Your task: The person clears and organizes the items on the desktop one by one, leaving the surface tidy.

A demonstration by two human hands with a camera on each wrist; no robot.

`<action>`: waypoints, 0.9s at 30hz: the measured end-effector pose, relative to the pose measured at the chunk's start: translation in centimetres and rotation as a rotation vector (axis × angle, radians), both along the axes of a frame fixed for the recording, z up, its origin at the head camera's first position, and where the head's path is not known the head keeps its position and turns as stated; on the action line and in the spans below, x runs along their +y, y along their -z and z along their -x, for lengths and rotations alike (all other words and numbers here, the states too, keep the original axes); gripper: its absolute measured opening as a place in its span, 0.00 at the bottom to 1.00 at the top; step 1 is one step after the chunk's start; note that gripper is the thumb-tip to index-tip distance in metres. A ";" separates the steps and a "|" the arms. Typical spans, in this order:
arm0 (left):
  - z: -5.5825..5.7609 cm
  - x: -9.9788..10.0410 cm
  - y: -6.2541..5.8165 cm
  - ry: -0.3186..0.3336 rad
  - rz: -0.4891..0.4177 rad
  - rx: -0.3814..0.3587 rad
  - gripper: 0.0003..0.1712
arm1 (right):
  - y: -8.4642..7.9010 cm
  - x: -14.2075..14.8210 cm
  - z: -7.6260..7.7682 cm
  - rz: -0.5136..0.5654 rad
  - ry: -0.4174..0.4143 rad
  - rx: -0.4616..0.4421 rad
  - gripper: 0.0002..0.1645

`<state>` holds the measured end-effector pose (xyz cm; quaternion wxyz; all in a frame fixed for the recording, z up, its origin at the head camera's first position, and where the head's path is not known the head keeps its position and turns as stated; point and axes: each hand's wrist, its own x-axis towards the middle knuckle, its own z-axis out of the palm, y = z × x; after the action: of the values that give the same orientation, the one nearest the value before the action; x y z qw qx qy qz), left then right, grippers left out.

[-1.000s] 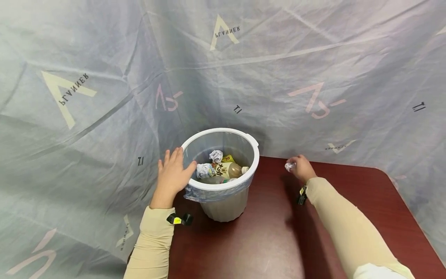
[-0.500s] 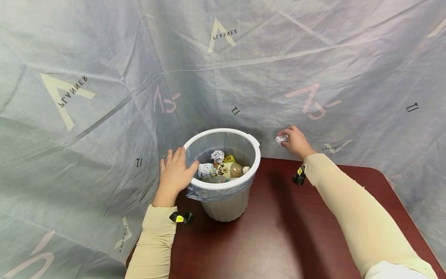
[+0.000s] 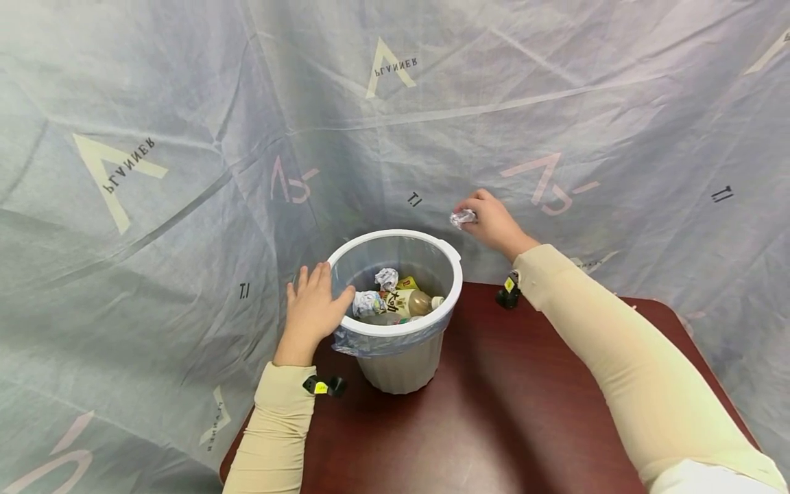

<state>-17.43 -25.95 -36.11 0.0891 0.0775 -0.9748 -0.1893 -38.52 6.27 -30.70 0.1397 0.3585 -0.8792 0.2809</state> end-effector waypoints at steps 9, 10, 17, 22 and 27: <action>0.1 0.1 0.0 -0.003 -0.004 -0.013 0.49 | -1.9 -4.6 -2.0 -0.061 -0.059 -0.071 0.18; 0.2 0.1 0.1 -0.003 -0.004 -0.013 0.49 | -2.0 -5.1 -2.2 -0.058 -0.069 -0.070 0.18; 0.2 -0.1 0.0 -0.005 0.002 0.004 0.48 | -2.4 -8.6 -3.8 -0.029 -0.176 -0.069 0.17; 0.2 0.0 -0.1 -0.009 0.008 0.005 0.48 | -2.4 -10.1 -4.6 -0.058 -0.225 -0.071 0.17; 0.2 0.1 0.0 -0.012 0.007 -0.008 0.48 | -2.3 -10.7 -5.0 -0.071 -0.237 -0.074 0.19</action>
<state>-17.64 -25.83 -36.07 0.0865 0.0836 -0.9753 -0.1851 -33.49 -4.40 -28.37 0.0603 0.4542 -0.8445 0.2773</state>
